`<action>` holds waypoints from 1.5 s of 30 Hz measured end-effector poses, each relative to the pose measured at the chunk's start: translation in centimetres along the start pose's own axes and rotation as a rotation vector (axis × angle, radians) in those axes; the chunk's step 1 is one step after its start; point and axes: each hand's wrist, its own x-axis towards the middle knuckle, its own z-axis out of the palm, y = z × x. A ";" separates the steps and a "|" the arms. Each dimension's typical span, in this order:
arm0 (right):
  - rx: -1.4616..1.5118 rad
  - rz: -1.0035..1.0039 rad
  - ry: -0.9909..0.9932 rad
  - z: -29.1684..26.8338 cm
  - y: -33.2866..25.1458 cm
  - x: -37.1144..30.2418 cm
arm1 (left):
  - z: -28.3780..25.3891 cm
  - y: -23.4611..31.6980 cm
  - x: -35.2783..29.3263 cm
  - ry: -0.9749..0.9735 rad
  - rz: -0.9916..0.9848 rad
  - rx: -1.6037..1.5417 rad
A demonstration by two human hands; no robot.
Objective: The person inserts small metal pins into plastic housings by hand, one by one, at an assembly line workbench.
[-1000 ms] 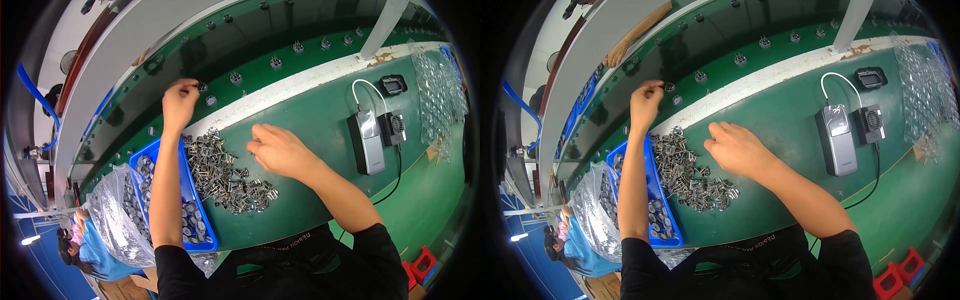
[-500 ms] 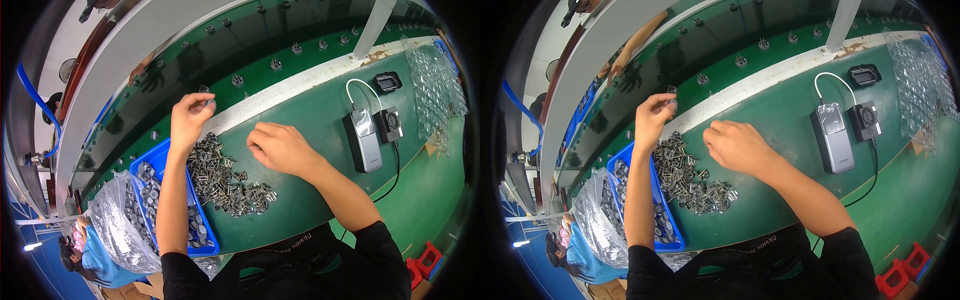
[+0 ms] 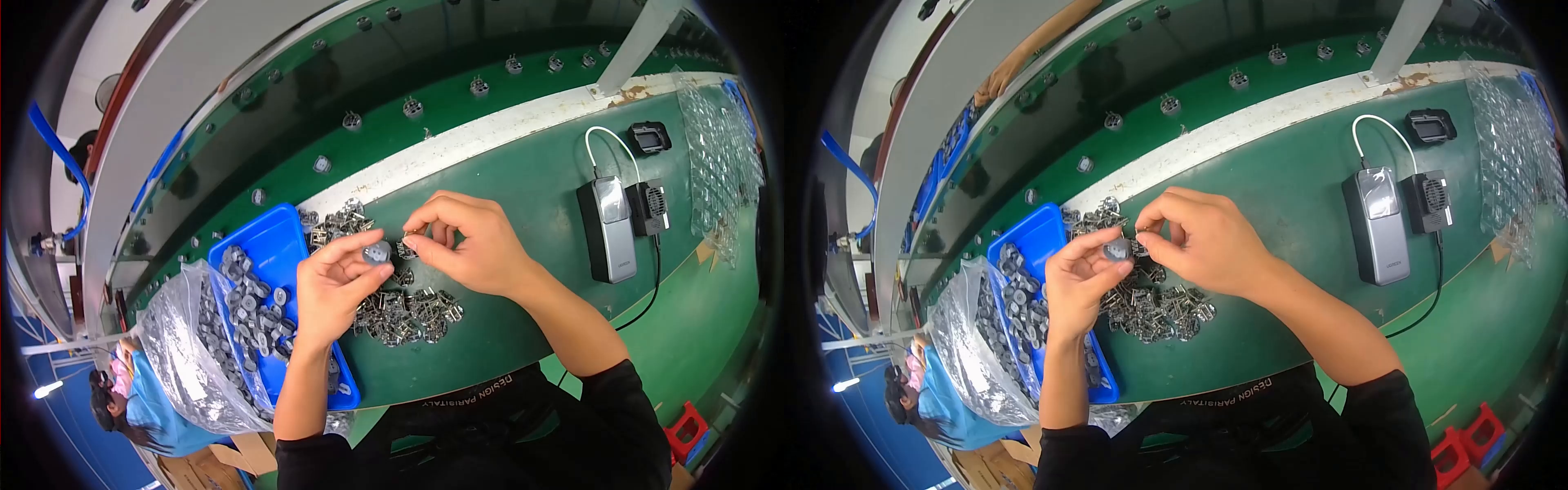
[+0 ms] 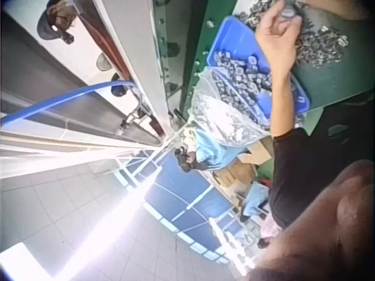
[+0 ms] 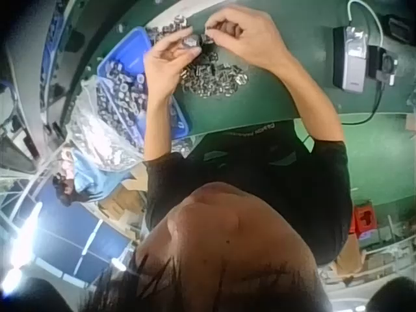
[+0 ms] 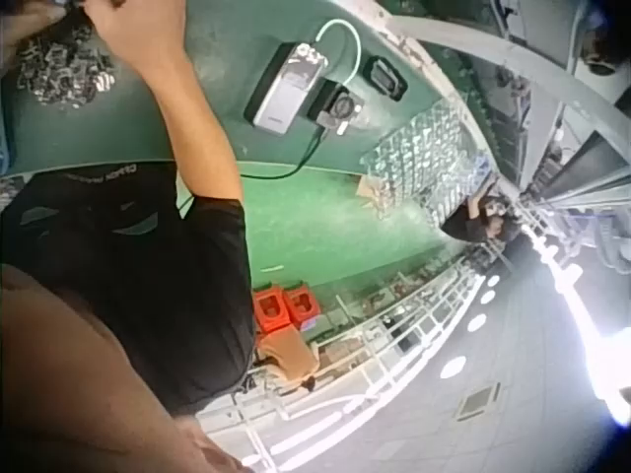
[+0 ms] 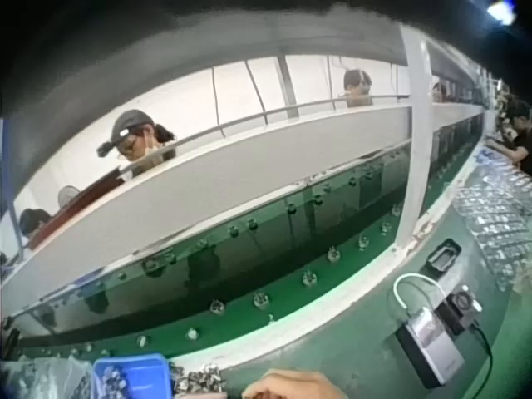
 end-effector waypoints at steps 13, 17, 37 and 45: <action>-0.128 -0.225 -0.037 1.6 0.1 -0.7 | 0.9 -1.6 -0.6 -0.010 0.205 0.402; -0.169 -0.235 -0.025 1.7 0.2 -0.8 | 1.0 -1.8 -0.6 0.001 0.196 0.353; -0.193 -0.293 0.075 2.5 0.9 -1.0 | 0.9 -1.2 -0.1 -0.054 0.139 0.062; -0.251 -0.091 -0.276 0.3 1.5 -0.3 | -3.7 2.5 6.6 0.182 0.156 0.536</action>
